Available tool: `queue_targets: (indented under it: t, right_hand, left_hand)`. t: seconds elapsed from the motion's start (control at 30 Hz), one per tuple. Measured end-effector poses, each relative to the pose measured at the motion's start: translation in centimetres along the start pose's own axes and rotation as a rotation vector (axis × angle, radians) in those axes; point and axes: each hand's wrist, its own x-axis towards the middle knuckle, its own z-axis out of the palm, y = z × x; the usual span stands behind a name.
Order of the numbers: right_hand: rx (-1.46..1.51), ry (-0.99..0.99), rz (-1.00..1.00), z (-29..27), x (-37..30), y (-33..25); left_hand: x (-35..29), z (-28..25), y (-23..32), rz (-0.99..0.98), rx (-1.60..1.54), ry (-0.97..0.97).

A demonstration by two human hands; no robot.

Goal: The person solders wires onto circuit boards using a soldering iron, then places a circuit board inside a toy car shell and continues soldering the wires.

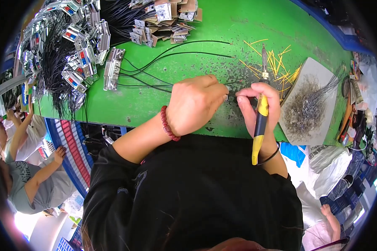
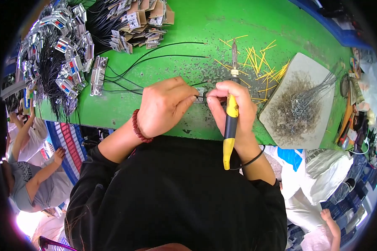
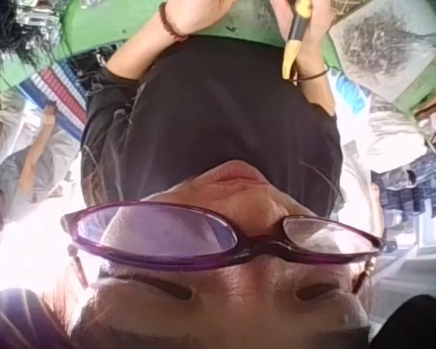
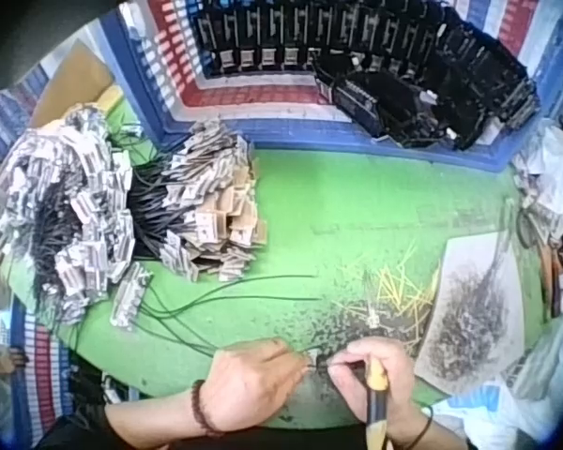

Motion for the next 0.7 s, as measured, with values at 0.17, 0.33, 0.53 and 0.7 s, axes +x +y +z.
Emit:
queue_targets:
  t: [0.17,0.33,0.53,0.7]
  right_hand:
    - [0.008,0.003,-0.126,0.4,0.0,0.1]
    - [0.171,-0.023,0.139,0.6,-0.2,-0.7]
    - [0.133,0.101,-0.027,0.7,-1.3,0.6]
    - [0.113,0.04,-0.039,0.5,-1.2,0.1]
  left_hand:
    - [0.0,0.6,0.5,-0.032,-0.165,0.044]
    - [-0.4,1.1,0.3,-0.021,-0.239,0.089]
    - [-0.6,1.1,-0.2,-0.029,-0.255,0.114]
    - [-0.7,1.3,-0.3,-0.027,-0.238,0.116]
